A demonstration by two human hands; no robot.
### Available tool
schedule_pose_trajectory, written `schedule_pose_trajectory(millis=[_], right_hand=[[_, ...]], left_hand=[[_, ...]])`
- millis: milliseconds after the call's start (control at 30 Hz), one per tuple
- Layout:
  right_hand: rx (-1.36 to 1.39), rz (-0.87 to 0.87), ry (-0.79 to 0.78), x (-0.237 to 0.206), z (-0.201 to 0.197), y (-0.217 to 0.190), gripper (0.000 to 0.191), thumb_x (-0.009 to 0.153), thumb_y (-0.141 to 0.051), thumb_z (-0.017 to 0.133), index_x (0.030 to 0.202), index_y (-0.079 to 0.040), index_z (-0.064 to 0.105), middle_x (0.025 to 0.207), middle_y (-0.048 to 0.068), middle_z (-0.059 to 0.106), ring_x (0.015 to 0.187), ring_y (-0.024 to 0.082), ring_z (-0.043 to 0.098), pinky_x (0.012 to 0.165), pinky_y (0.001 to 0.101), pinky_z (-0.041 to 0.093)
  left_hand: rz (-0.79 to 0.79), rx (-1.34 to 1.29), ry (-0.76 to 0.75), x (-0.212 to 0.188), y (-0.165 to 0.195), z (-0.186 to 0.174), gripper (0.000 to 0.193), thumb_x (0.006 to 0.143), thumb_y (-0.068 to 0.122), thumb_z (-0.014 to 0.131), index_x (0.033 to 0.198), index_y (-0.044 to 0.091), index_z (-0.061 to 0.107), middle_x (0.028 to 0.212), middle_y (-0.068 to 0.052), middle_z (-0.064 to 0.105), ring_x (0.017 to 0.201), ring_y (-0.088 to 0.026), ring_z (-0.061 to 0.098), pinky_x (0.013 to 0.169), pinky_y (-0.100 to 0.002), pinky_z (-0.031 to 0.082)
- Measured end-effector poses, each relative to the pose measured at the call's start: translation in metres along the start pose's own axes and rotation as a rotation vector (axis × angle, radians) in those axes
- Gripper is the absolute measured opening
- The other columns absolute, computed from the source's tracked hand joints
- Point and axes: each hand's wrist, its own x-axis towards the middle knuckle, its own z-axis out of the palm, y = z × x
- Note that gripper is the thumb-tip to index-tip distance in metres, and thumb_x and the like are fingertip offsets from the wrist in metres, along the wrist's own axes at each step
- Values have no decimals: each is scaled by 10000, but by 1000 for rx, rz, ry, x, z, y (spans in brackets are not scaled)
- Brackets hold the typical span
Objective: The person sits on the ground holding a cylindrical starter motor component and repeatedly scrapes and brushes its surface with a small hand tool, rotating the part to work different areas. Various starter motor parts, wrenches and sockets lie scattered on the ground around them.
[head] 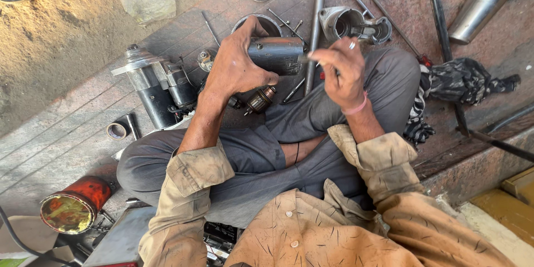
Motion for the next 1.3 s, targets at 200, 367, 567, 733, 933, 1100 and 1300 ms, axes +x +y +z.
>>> schedule_pose_trajectory(millis=[200,367,567,733,933,1100,1300], right_hand=[[6,-40,-41,-1,-1,-1,228,923,48,646,1071,-100,735,802,43,589,782,253,546,821,412,414],[-38,-14,17,-2,2,1,215,978,50,688,1127,-99,729,851,64,585,811,280,541,809,412,406],[-84,-132,-45,-6,2,-1,212,931,35,685,1084,-102,738,844,66,575,791,281,536,811,445,410],[-128,-68,-2,-9,3,-1,266,907,73,654,1095,-100,729,881,92,584,832,320,543,836,455,423],[-126,-63,20,-10,3,3,237,940,69,668,1092,-98,741,893,84,613,837,312,541,816,452,417],[-122,-63,-5,-11,2,0,248,906,54,661,1083,-109,720,888,105,588,862,325,551,839,455,442],[-12,105,121,-8,8,-3,169,1060,-20,657,1228,-17,667,1058,143,701,911,294,658,825,396,512]], left_hand=[[-4,-7,16,1,-1,0,672,516,173,899,1088,49,569,965,-156,720,942,-320,718,892,-385,553],[45,-8,24,-1,-2,1,648,549,183,901,1089,43,571,987,-158,719,964,-323,719,894,-393,556],[-51,-3,2,2,-3,0,655,518,203,877,1082,53,580,943,-152,728,930,-317,725,879,-391,559],[2,11,24,0,-4,1,647,552,211,879,1099,43,576,964,-174,721,936,-327,718,877,-392,558],[-30,13,12,3,-4,0,652,536,219,884,1083,47,575,942,-177,727,929,-321,723,885,-392,558],[36,5,48,3,-7,2,666,540,208,887,1103,37,576,980,-180,720,958,-333,717,905,-395,555],[174,0,162,-1,-12,18,699,536,142,919,1109,25,536,1072,-176,683,1024,-383,688,933,-427,546]])
